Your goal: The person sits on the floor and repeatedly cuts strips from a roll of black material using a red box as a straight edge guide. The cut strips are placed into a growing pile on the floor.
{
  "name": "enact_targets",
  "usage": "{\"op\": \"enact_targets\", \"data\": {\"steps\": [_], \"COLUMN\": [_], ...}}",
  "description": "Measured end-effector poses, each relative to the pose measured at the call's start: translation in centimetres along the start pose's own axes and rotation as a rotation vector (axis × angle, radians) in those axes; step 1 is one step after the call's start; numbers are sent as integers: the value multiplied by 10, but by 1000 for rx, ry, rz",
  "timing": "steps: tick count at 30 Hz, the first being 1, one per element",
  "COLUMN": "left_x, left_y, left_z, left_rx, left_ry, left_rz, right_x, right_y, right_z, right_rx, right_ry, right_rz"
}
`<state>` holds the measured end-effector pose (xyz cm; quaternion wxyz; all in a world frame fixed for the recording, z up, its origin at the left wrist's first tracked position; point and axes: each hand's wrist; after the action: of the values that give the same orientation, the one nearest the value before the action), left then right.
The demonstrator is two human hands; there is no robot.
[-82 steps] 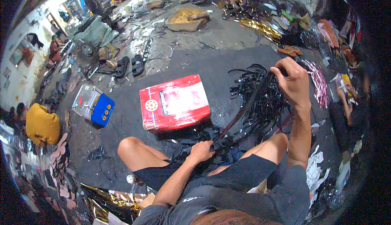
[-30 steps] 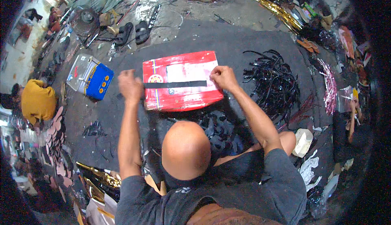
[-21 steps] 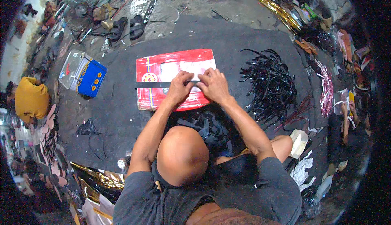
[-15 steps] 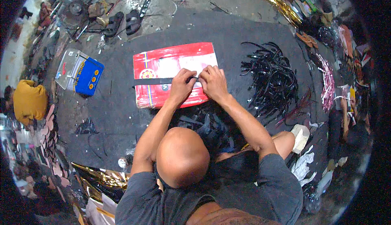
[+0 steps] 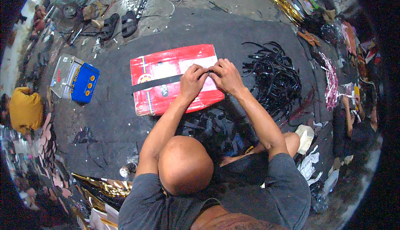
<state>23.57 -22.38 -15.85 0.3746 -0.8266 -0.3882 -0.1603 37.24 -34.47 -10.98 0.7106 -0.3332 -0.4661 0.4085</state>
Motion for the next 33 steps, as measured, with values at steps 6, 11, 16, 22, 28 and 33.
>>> {"op": "enact_targets", "data": {"steps": [6, 11, 16, 22, 28, 33], "left_x": [1, 2, 4, 3, 8, 24], "left_y": [-1, -4, -2, -2, -3, -8], "left_z": [-3, -2, -1, -1, -5, -9], "left_rx": [3, -53, -94, -77, -55, 110], "left_ry": [-16, -59, -153, -168, -235, -236], "left_rz": [16, 53, 50, 29, 83, 226], "right_x": [-5, -6, -6, -10, -9, -4], "right_y": [0, -2, 1, 17, 46, 48], "right_z": [-9, -20, -20, -17, -26, -37], "right_rx": [-16, 92, 183, 298, 583, 668], "right_ry": [-116, -126, -36, 167, 431, 477], "right_rz": [-19, -14, -17, -101, -180, -109]}}
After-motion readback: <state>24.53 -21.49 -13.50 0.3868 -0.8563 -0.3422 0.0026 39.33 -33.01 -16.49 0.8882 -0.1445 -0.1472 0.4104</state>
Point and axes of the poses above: each hand's wrist, its own x-axis towards the middle knuckle, its own y-axis out of the palm, z = x × y, and after that the axes turned 1 degree about y, right-handed
